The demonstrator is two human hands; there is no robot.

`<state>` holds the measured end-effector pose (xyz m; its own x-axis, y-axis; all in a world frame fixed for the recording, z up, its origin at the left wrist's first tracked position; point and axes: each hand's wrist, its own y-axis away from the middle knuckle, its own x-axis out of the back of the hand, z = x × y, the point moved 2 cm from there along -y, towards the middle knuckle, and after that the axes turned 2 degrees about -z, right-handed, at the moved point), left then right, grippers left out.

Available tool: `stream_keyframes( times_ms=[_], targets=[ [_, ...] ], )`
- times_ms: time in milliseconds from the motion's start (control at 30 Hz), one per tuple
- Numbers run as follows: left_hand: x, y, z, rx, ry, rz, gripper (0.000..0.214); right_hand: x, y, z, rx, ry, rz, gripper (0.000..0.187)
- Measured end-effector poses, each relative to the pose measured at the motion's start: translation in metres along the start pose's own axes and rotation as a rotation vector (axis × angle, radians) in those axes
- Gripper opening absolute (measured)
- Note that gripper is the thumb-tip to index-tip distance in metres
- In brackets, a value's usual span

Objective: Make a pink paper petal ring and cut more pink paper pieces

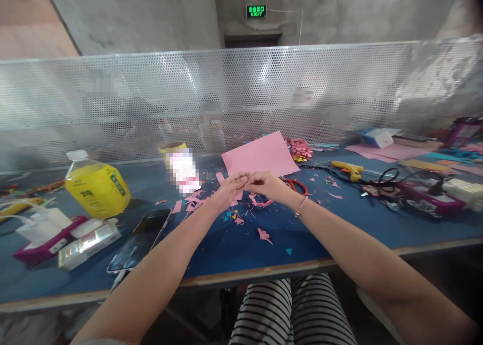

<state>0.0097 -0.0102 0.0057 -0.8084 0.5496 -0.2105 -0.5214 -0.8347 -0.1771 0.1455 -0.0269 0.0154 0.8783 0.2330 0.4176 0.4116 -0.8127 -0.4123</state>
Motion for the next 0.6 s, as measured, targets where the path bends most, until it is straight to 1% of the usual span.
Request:
stream_keyframes(
  times_ms=[67, 100, 167, 200, 267, 300, 333, 367, 400, 433, 467, 533, 600],
  targets=[
    [0.004, -0.001, 0.0, 0.003, 0.015, 0.043, 0.033, 0.018, -0.001, -0.001, 0.012, 0.03, 0.053, 0.02],
    [0.006, -0.002, 0.001, -0.001, 0.022, 0.074, 0.033, 0.031, 0.0, -0.001, 0.005, 0.092, 0.115, 0.019],
    [0.012, -0.005, 0.001, -0.018, -0.02, 0.148, 0.033, 0.065, 0.002, 0.002, -0.044, 0.343, 0.279, 0.018],
    [0.014, -0.007, 0.002, -0.03, -0.096, 0.194, 0.032, 0.084, 0.006, 0.005, -0.089, 0.489, 0.372, 0.016],
    [0.017, -0.008, 0.001, -0.051, -0.359, 0.266, 0.029, 0.118, 0.015, 0.016, -0.272, 0.73, 0.49, 0.019],
    [0.017, -0.008, 0.001, -0.079, -0.506, 0.266, 0.028, 0.132, 0.021, 0.022, -0.331, 0.799, 0.554, 0.025],
    [0.016, -0.008, 0.0, -0.115, -0.628, 0.241, 0.029, 0.143, 0.026, 0.028, -0.379, 0.836, 0.606, 0.035],
    [0.014, -0.008, -0.003, -0.141, -0.708, 0.193, 0.03, 0.15, 0.031, 0.035, -0.394, 0.869, 0.625, 0.05],
    [0.012, -0.007, -0.005, -0.16, -0.758, 0.154, 0.03, 0.153, 0.034, 0.041, -0.4, 0.91, 0.619, 0.065],
    [0.011, -0.006, -0.009, -0.166, -0.798, 0.127, 0.03, 0.155, 0.036, 0.048, -0.44, 0.937, 0.599, 0.073],
    [0.009, -0.006, -0.012, -0.156, -0.849, 0.095, 0.029, 0.154, 0.036, 0.054, -0.488, 0.937, 0.547, 0.074],
    [0.008, -0.005, -0.018, -0.131, -0.982, 0.057, 0.025, 0.149, 0.033, 0.064, -0.547, 0.883, 0.379, 0.06],
    [0.007, -0.005, -0.021, -0.118, -1.086, 0.02, 0.018, 0.143, 0.027, 0.068, -0.529, 0.803, 0.243, 0.043]
  ],
)
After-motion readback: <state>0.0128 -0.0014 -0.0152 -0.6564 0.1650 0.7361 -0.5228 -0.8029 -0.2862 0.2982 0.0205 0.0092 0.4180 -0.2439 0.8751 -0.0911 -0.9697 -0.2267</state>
